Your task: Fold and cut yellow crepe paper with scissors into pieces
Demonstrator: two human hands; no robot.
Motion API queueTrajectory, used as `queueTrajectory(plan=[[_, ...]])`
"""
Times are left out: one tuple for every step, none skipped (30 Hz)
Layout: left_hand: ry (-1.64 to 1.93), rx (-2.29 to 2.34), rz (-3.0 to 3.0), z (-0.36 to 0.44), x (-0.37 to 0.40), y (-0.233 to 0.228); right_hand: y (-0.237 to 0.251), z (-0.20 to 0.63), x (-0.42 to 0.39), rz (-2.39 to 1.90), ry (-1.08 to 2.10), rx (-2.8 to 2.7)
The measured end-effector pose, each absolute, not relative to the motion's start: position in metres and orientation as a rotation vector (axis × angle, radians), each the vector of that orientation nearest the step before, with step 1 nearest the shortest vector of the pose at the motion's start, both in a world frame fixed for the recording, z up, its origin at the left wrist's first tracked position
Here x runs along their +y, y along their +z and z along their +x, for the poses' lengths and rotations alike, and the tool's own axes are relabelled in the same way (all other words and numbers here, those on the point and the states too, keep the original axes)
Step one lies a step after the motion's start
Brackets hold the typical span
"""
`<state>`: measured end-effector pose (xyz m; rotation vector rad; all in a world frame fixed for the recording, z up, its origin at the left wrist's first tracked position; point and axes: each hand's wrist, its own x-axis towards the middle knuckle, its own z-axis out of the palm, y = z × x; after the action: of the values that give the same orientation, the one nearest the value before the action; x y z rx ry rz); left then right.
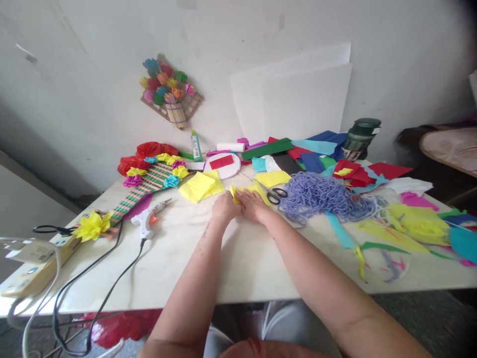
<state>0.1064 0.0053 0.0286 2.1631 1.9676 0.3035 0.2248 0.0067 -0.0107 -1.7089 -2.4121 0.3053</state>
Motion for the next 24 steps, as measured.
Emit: queueTrajectory(plan=[[0.293, 1.971, 2.161, 0.106, 0.005, 0.029, -0.011, 0.225, 0.007, -1.711, 0.300, -2.408], [0.280, 1.977, 2.160, 0.106, 0.005, 0.029, -0.012, 0.225, 0.007, -1.712, 0.294, -2.405], [0.264, 1.985, 2.163, 0.106, 0.005, 0.029, -0.013, 0.225, 0.008, -1.712, 0.288, -2.402], [0.249, 1.991, 2.168, 0.106, 0.004, 0.030, -0.014, 0.225, 0.008, -1.715, 0.285, -2.397], [0.235, 1.995, 2.176, 0.107, 0.003, 0.030, -0.014, 0.224, 0.009, -1.720, 0.284, -2.392], [0.225, 1.999, 2.189, 0.108, 0.002, 0.031, -0.015, 0.224, 0.009, -1.725, 0.287, -2.388], [0.216, 2.003, 2.208, 0.109, 0.000, 0.031, -0.016, 0.224, 0.010, -1.728, 0.292, -2.386], [0.206, 2.012, 2.231, 0.111, -0.001, 0.031, -0.016, 0.224, 0.010, -1.729, 0.294, -2.381], [0.190, 2.021, 2.258, 0.112, -0.003, 0.031, -0.016, 0.224, 0.011, -1.727, 0.295, -2.376], [0.168, 2.027, 2.287, 0.114, -0.004, 0.031, -0.016, 0.224, 0.011, -1.722, 0.296, -2.371], [0.143, 2.028, 2.318, 0.116, -0.005, 0.030, -0.017, 0.224, 0.011, -1.713, 0.294, -2.364], [0.118, 2.023, 2.347, 0.118, -0.006, 0.030, -0.016, 0.224, 0.011, -1.704, 0.292, -2.357], [0.099, 2.014, 2.373, 0.119, -0.006, 0.029, -0.016, 0.225, 0.010, -1.698, 0.291, -2.349], [0.085, 2.006, 2.396, 0.120, -0.006, 0.029, -0.016, 0.225, 0.010, -1.692, 0.291, -2.344], [0.075, 1.998, 2.416, 0.121, -0.006, 0.028, -0.015, 0.225, 0.009, -1.689, 0.291, -2.345], [0.066, 1.995, 2.430, 0.122, -0.007, 0.028, -0.014, 0.225, 0.009, -1.687, 0.288, -2.350], [0.058, 1.994, 2.441, 0.123, -0.007, 0.027, -0.013, 0.225, 0.008, -1.688, 0.284, -2.364], [0.054, 1.994, 2.450, 0.123, -0.007, 0.027, -0.013, 0.225, 0.008, -1.691, 0.277, -2.383], [0.055, 1.992, 2.456, 0.124, -0.007, 0.026, -0.012, 0.225, 0.008, -1.696, 0.268, -2.403], [0.061, 1.987, 2.462, 0.124, -0.007, 0.026, -0.012, 0.225, 0.008, -1.702, 0.260, -2.421], [0.066, 1.978, 2.469, 0.123, -0.007, 0.026, -0.012, 0.225, 0.009, -1.708, 0.253, -2.434], [0.066, 1.965, 2.476, 0.123, -0.007, 0.026, -0.012, 0.225, 0.009, -1.712, 0.247, -2.442], [0.062, 1.949, 2.484, 0.122, -0.007, 0.026, -0.012, 0.225, 0.009, -1.717, 0.243, -2.444], [0.053, 1.932, 2.490, 0.121, -0.007, 0.026, -0.012, 0.225, 0.010, -1.720, 0.239, -2.442]])
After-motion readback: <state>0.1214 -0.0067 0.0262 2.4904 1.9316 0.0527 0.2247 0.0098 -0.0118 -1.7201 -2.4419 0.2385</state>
